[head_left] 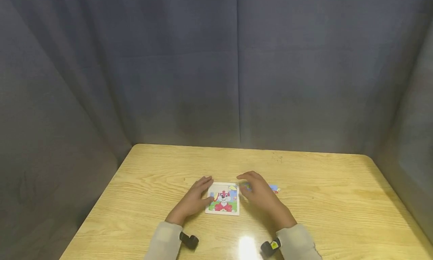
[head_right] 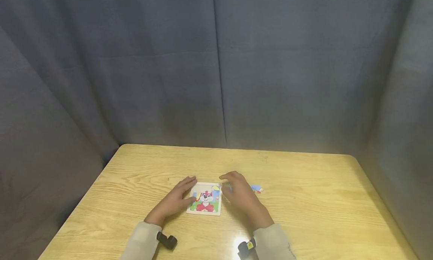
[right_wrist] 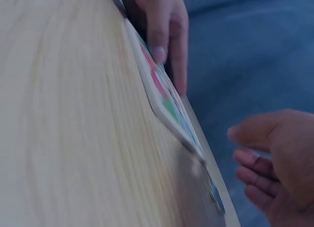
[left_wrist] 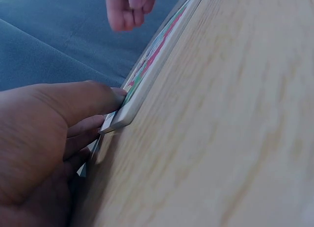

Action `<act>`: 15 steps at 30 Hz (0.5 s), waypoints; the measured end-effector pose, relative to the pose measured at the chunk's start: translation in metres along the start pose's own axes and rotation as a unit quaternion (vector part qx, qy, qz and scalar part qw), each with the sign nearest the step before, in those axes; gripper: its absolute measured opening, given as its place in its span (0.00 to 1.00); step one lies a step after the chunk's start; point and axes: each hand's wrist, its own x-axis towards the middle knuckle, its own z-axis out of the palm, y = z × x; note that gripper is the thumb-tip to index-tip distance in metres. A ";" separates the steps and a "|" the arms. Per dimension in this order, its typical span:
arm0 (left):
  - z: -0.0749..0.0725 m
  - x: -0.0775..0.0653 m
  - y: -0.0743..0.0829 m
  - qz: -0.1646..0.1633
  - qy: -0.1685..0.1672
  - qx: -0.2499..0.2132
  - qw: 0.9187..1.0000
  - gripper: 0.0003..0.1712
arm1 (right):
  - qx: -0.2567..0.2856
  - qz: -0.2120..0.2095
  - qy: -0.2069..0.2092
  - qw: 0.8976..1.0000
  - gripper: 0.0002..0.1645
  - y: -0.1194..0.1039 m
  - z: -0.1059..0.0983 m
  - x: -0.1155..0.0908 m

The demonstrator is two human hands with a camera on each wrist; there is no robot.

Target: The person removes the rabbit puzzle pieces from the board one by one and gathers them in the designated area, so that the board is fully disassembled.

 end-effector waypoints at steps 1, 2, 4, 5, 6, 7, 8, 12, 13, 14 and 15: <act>0.000 0.000 0.000 0.000 -0.001 0.002 1.000 0.37 | -0.005 -0.002 -0.004 1.000 0.21 -0.003 0.003 0.001; 0.000 0.000 0.000 0.000 -0.002 0.004 1.000 0.37 | -0.009 0.003 -0.008 1.000 0.21 -0.006 0.007 0.003; -0.001 -0.001 0.001 0.001 -0.004 0.003 1.000 0.37 | -0.019 0.016 -0.017 1.000 0.21 -0.011 0.013 0.004; -0.001 -0.001 0.001 0.000 -0.005 0.003 1.000 0.37 | -0.028 0.022 -0.021 0.999 0.22 -0.013 0.015 0.005; -0.002 -0.001 0.002 0.000 -0.004 0.002 1.000 0.37 | -0.036 0.029 -0.024 0.999 0.22 -0.015 0.018 0.005; -0.002 -0.001 0.002 0.001 -0.004 0.002 1.000 0.37 | -0.045 0.033 -0.026 0.998 0.23 -0.016 0.020 0.006; -0.002 -0.001 0.003 0.002 -0.004 0.002 1.000 0.37 | -0.049 0.039 -0.026 0.998 0.23 -0.018 0.021 0.006; -0.002 -0.001 0.003 0.006 -0.005 0.009 1.000 0.36 | -0.068 0.052 -0.031 0.996 0.25 -0.021 0.024 0.005; -0.002 -0.001 0.003 0.006 -0.005 0.010 1.000 0.36 | -0.071 0.052 -0.033 0.996 0.25 -0.022 0.025 0.004; -0.002 -0.001 0.003 0.006 -0.005 0.011 1.000 0.36 | -0.076 0.050 -0.034 0.995 0.25 -0.023 0.025 0.004; -0.002 -0.001 0.003 0.006 -0.005 0.010 1.000 0.36 | -0.082 0.045 -0.036 0.995 0.25 -0.023 0.026 0.004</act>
